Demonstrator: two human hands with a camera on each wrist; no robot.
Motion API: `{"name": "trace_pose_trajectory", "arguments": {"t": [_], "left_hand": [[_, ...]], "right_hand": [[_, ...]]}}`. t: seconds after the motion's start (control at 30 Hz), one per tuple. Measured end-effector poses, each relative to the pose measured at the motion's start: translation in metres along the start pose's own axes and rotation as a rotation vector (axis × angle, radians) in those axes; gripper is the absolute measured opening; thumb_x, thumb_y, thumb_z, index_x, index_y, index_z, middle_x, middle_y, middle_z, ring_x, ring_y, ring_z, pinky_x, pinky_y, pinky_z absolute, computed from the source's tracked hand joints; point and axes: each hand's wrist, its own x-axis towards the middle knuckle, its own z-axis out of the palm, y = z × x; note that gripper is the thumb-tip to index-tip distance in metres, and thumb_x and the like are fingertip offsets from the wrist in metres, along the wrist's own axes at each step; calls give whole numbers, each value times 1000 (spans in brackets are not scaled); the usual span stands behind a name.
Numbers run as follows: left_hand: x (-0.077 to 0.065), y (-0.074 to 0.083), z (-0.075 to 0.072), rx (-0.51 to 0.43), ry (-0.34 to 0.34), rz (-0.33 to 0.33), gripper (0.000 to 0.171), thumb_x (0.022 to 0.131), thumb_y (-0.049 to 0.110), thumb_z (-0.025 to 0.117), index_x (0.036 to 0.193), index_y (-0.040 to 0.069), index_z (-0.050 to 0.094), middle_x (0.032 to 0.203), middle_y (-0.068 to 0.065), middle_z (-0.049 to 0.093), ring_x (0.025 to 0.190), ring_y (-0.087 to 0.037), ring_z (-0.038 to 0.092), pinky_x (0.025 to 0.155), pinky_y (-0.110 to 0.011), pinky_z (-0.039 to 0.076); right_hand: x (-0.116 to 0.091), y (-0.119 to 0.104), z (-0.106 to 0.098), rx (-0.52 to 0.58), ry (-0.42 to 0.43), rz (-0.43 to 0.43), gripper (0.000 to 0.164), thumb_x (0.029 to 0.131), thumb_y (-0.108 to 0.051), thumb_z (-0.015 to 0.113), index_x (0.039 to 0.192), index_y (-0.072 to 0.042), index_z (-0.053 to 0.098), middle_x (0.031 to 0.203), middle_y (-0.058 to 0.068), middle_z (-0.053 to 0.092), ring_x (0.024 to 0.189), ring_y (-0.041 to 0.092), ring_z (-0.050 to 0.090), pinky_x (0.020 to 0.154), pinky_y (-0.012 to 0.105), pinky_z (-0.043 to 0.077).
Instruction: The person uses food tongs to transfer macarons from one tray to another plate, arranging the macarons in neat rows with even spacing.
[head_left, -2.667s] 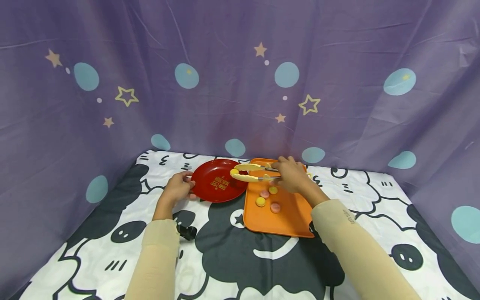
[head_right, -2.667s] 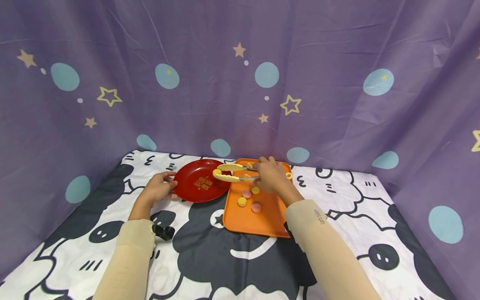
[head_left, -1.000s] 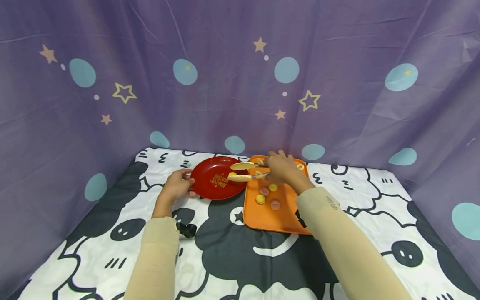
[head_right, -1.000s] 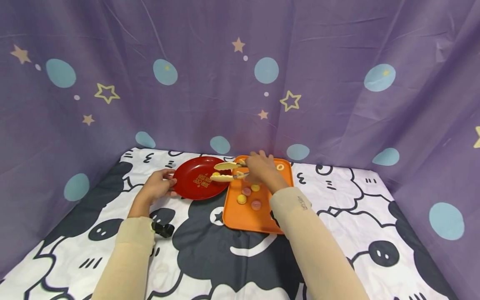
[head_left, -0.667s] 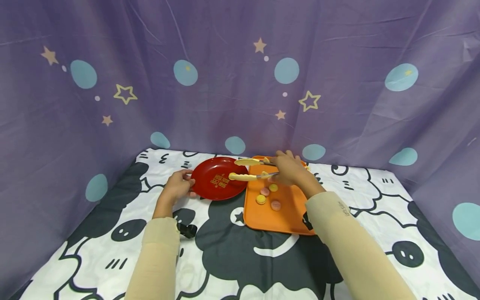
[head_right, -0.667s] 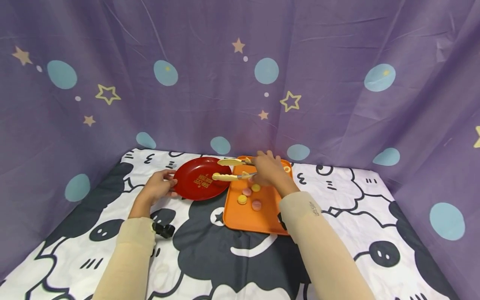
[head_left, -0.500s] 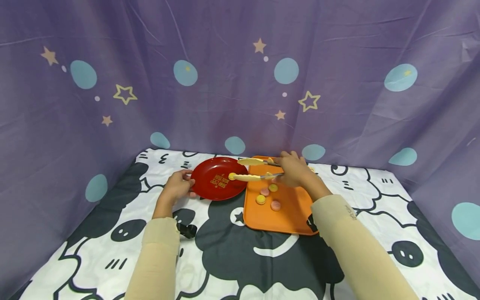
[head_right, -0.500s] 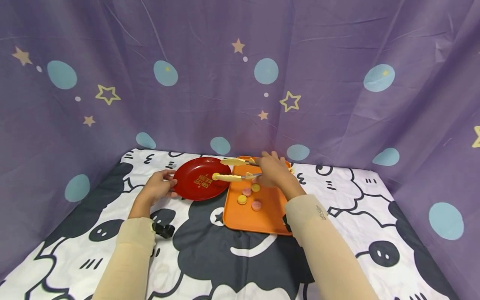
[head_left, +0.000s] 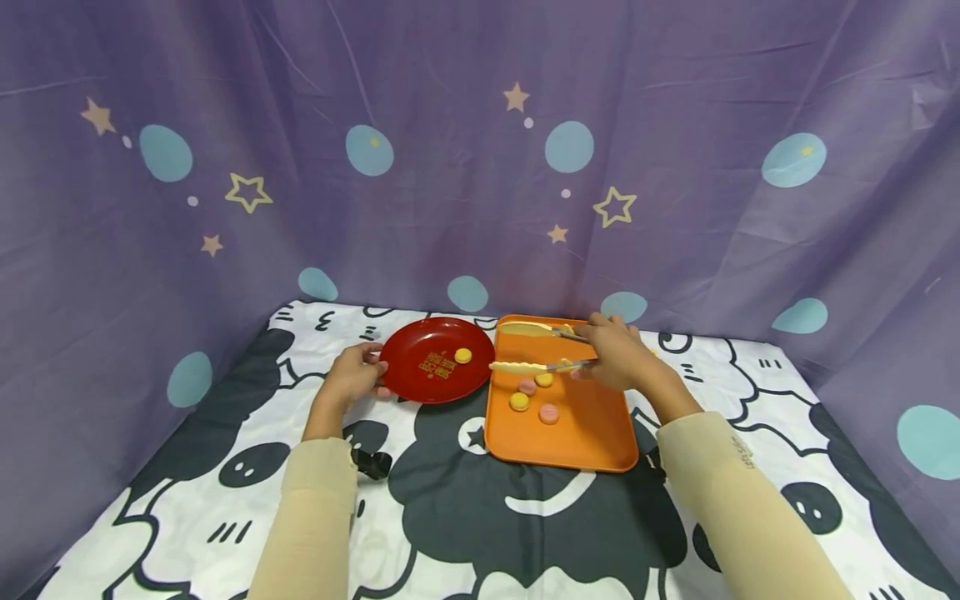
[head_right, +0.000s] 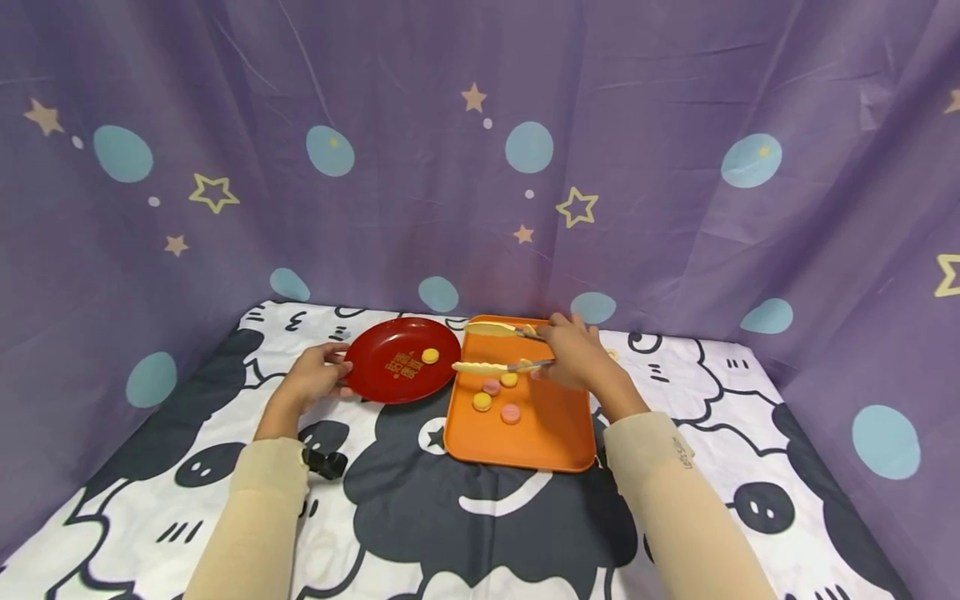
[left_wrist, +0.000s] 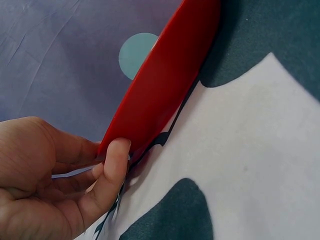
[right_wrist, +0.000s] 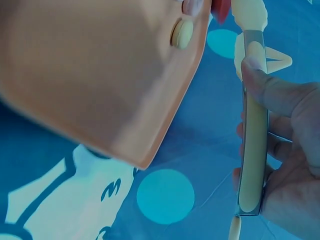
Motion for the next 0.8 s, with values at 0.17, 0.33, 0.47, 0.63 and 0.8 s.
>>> {"name": "trace_pose_trajectory", "arguments": {"t": [0.17, 0.33, 0.47, 0.63, 0.8], "left_hand": [[0, -2, 0, -8, -7, 1, 51, 103, 2, 52, 152, -3, 39, 131, -26, 49, 71, -14, 68, 64, -29, 63], [0, -2, 0, -28, -13, 14, 50, 103, 1, 52, 152, -4, 39, 131, -26, 48, 74, -15, 67, 65, -31, 63], [0, -2, 0, -28, -14, 12, 51, 103, 1, 52, 152, -4, 39, 131, -26, 48, 75, -15, 67, 65, -31, 63], [0, -2, 0, -28, -14, 6, 51, 103, 1, 51, 152, -4, 39, 132, -26, 48, 76, -15, 67, 66, -31, 64], [1, -2, 0, -31, -13, 5, 51, 103, 1, 51, 152, -4, 39, 132, -26, 48, 76, -16, 67, 66, -31, 64]], "right_hand": [[-12, 10, -2, 6, -3, 1, 72, 82, -32, 88, 142, -3, 60, 126, 15, 56, 104, 35, 44, 78, 47, 35], [-22, 22, -4, 16, 3, -7, 72, 82, -30, 88, 143, -5, 59, 130, 16, 56, 107, 36, 45, 82, 50, 37], [-31, 31, -6, 19, -4, -9, 76, 81, -30, 88, 146, -5, 56, 130, 16, 57, 100, 34, 44, 76, 44, 34], [-39, 41, -8, 23, -15, 2, 79, 79, -32, 90, 146, -5, 56, 136, 19, 56, 103, 34, 44, 76, 45, 36], [-45, 49, -8, 24, -23, 0, 80, 78, -32, 90, 143, -1, 56, 133, 19, 57, 107, 36, 45, 77, 46, 37]]}}
